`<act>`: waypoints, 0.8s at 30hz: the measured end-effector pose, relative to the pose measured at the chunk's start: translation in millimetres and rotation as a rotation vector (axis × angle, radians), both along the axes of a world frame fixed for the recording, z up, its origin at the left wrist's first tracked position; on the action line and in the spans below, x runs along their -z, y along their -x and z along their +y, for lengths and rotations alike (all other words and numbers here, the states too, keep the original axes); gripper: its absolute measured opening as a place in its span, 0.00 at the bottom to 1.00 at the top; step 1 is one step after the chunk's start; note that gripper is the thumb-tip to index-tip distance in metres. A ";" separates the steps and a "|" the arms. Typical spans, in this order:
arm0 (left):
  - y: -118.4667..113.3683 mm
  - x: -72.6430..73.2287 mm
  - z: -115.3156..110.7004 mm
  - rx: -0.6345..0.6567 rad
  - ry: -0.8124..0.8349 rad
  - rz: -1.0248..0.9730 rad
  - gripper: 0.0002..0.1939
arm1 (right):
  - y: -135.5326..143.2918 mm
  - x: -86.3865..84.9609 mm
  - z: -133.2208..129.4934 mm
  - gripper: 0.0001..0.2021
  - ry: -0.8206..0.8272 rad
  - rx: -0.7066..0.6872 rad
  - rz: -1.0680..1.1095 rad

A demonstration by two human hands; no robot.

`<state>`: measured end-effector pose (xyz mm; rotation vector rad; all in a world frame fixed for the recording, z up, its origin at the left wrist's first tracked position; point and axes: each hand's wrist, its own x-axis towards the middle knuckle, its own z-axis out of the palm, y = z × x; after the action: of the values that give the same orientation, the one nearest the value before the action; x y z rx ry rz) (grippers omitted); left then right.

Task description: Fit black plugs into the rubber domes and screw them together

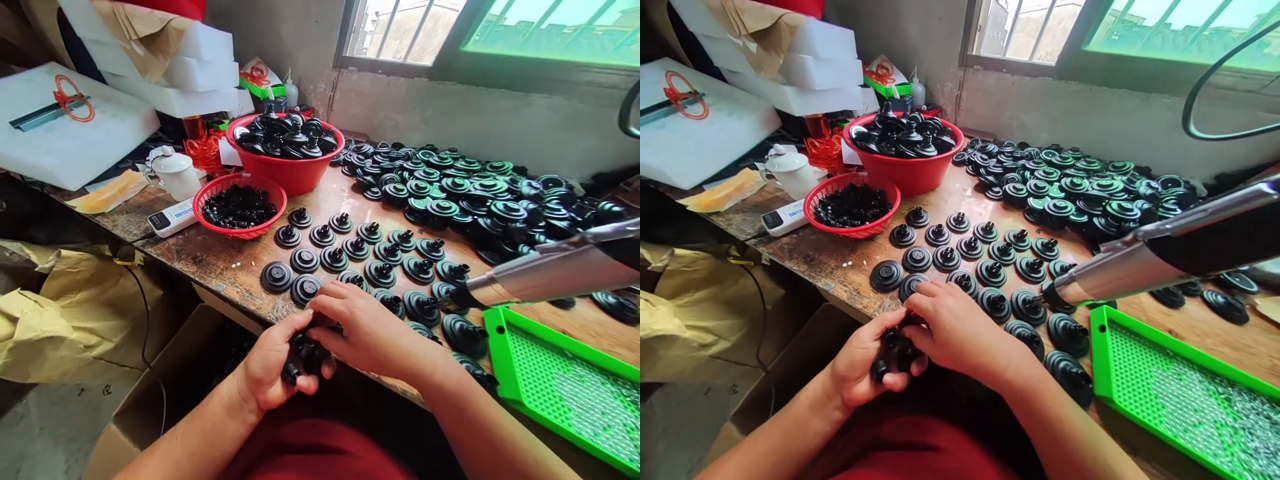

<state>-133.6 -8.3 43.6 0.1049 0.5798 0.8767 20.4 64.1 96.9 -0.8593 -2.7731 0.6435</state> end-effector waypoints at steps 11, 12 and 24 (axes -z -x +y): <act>12.9 -3.4 8.8 -0.106 0.115 0.066 0.18 | 19.3 10.0 37.5 0.08 -0.195 0.057 -0.254; 14.4 -3.4 9.0 -0.121 0.122 0.078 0.18 | 21.1 11.3 38.1 0.08 -0.211 0.045 -0.278; 25.8 -0.9 11.3 -0.149 0.164 0.031 0.11 | 24.0 16.6 43.2 0.08 -0.284 0.030 -0.316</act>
<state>-159.4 3.0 44.5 -0.0749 0.6927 0.9692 -3.6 107.3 80.3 -1.0094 -3.0159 0.1066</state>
